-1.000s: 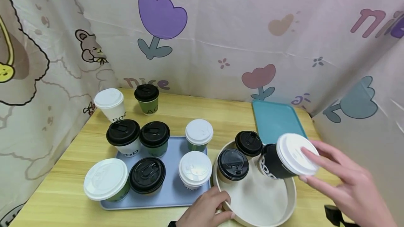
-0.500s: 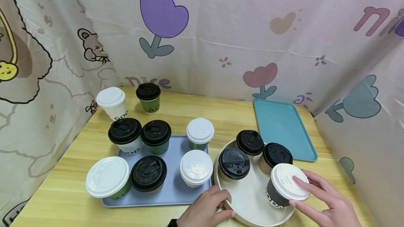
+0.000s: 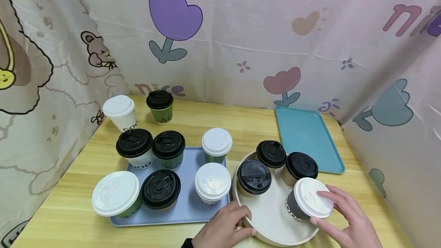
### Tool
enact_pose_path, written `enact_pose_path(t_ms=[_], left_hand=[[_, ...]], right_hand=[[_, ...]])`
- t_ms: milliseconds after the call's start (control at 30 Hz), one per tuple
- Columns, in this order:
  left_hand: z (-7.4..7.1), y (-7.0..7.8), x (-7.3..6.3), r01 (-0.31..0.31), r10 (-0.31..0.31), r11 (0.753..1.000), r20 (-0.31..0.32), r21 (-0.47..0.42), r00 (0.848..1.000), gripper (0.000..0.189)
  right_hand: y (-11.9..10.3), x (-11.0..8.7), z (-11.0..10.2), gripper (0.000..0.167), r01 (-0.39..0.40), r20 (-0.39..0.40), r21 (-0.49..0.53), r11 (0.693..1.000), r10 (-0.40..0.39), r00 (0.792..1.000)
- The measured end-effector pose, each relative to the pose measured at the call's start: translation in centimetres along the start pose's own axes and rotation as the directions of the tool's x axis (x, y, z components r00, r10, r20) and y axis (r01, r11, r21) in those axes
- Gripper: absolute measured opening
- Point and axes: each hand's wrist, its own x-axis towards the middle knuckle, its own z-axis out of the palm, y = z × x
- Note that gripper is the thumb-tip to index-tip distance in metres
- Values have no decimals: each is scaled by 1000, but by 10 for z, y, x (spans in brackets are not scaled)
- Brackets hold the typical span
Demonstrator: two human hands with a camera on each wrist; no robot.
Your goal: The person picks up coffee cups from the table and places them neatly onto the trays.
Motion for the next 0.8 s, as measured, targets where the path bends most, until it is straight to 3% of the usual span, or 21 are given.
enact_pose_path(t_ms=[67, 200, 267, 333, 433, 567, 700, 800], left_hand=[[-1, 0, 0, 10, -10, 1000, 1, -10, 1000, 16], [-2, -1, -1, 18, -18, 1000, 3, -11, 1000, 16], [-2, -1, -1, 16, -16, 1000, -2, -11, 1000, 16], [-2, -2, -1, 12, -12, 1000, -5, -12, 1000, 16], [-1, -2, 0, 7, -7, 1000, -6, -20, 1000, 16], [-1, -1, 1, 39, -38, 998, 22, -55, 999, 16], [-2, 1, 3, 85, -82, 994, 63, -62, 995, 16], [-1, 2, 5, 91, -88, 995, 86, -33, 992, 16]], right_hand=[[2, 1, 0, 73, 17, 26, -4, 1000, -16, 1000], [3, -2, -8, 109, 11, 73, 62, 998, -16, 997], [1, 3, -17, 123, 33, 37, 89, 995, -37, 999], [-8, 14, -28, 123, 89, -33, 117, 989, -86, 996], [-32, 43, -48, 112, 224, -89, 97, 970, -216, 972], [-76, 93, -62, 102, 376, -29, 119, 919, -375, 926], [-112, 155, -50, 86, 464, 58, 177, 868, -480, 876], [-140, 203, -28, 69, 474, 191, 193, 859, -507, 841]])
